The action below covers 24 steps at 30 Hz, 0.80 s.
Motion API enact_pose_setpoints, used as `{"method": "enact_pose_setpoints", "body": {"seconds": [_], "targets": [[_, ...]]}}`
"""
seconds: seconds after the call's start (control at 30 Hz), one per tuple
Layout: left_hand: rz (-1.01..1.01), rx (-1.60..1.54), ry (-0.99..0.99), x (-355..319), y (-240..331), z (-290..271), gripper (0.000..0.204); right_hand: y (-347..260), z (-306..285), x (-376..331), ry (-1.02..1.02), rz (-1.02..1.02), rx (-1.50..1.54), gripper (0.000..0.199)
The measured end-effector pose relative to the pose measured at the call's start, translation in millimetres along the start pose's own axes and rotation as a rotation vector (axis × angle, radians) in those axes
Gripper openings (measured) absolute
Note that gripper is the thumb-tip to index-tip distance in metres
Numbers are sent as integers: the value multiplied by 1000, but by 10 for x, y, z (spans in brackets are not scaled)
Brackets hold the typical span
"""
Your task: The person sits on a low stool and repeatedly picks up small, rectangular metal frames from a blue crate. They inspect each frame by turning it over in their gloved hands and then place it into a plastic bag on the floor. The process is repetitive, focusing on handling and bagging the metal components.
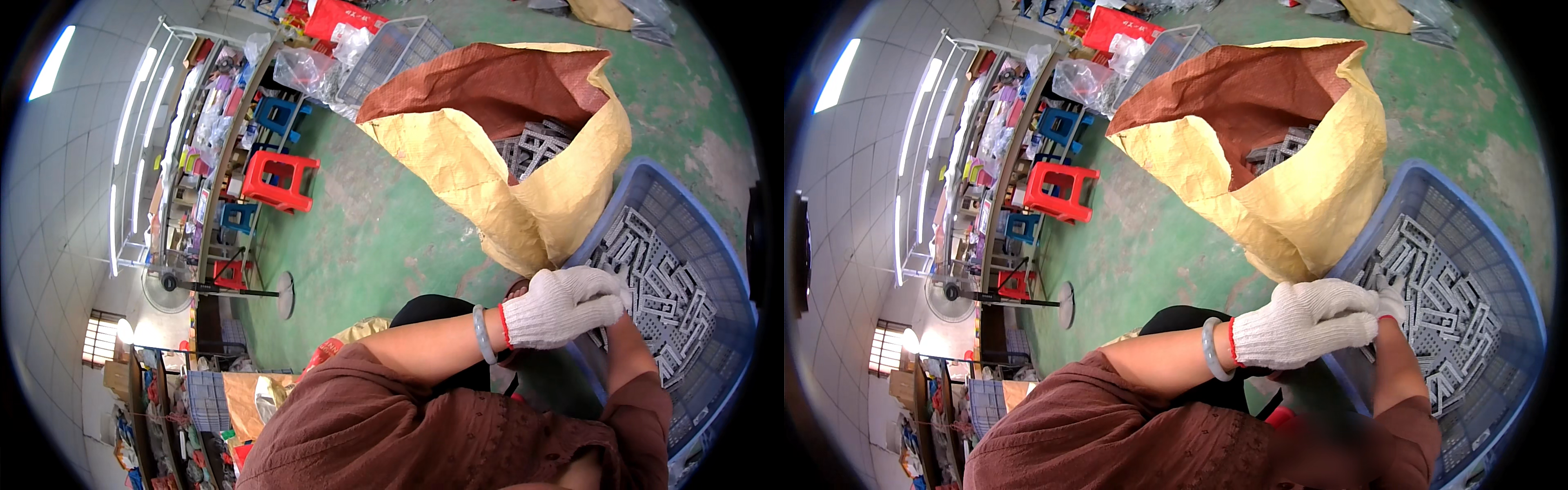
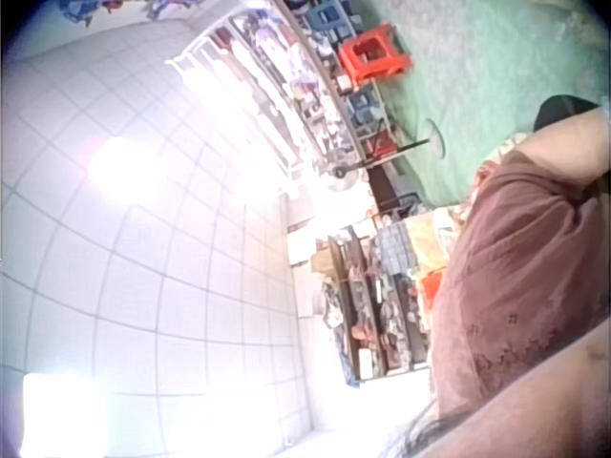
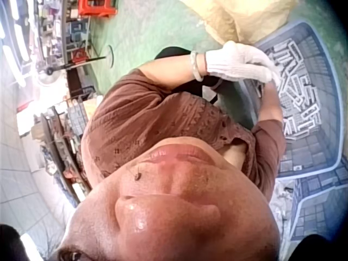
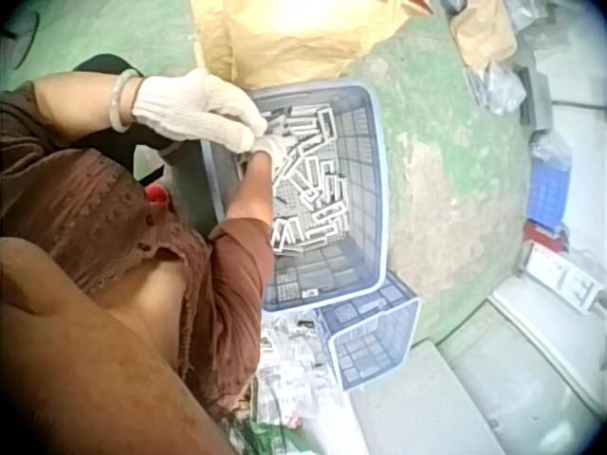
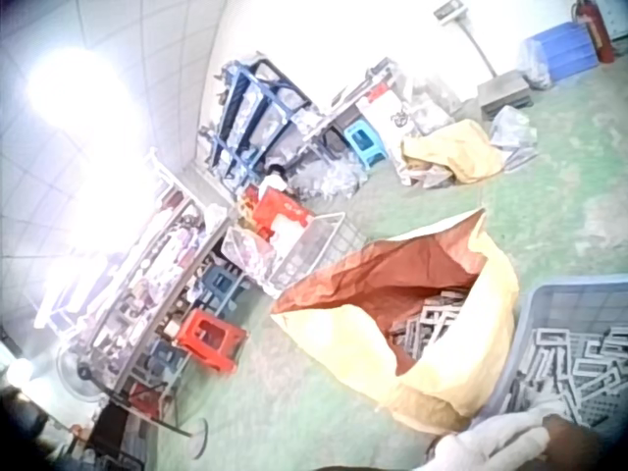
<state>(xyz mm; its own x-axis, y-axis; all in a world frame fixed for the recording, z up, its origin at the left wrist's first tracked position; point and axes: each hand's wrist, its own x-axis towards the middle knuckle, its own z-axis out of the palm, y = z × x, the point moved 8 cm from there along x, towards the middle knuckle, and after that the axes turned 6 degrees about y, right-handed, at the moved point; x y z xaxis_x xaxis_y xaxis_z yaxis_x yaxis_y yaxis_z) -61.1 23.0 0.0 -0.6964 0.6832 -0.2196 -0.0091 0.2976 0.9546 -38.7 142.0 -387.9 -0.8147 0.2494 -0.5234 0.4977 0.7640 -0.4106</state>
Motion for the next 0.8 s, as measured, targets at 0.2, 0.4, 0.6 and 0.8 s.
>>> {"method": "enact_pose_setpoints", "body": {"seconds": [0.2,0.4,0.6,0.8], "targets": [[38,172,-18,-29,34,-13,24,66,-157,-9,23,-22,116,70],[-67,237,-63,17,112,27,28,469,-52,175,40,-56,700,64],[-79,98,19,-78,105,-1,33,169,-981,-575,-128,141,1418,82],[-231,-131,65,-1,-82,13,42,165,-1510,-1129,-201,3,1862,83]]}}
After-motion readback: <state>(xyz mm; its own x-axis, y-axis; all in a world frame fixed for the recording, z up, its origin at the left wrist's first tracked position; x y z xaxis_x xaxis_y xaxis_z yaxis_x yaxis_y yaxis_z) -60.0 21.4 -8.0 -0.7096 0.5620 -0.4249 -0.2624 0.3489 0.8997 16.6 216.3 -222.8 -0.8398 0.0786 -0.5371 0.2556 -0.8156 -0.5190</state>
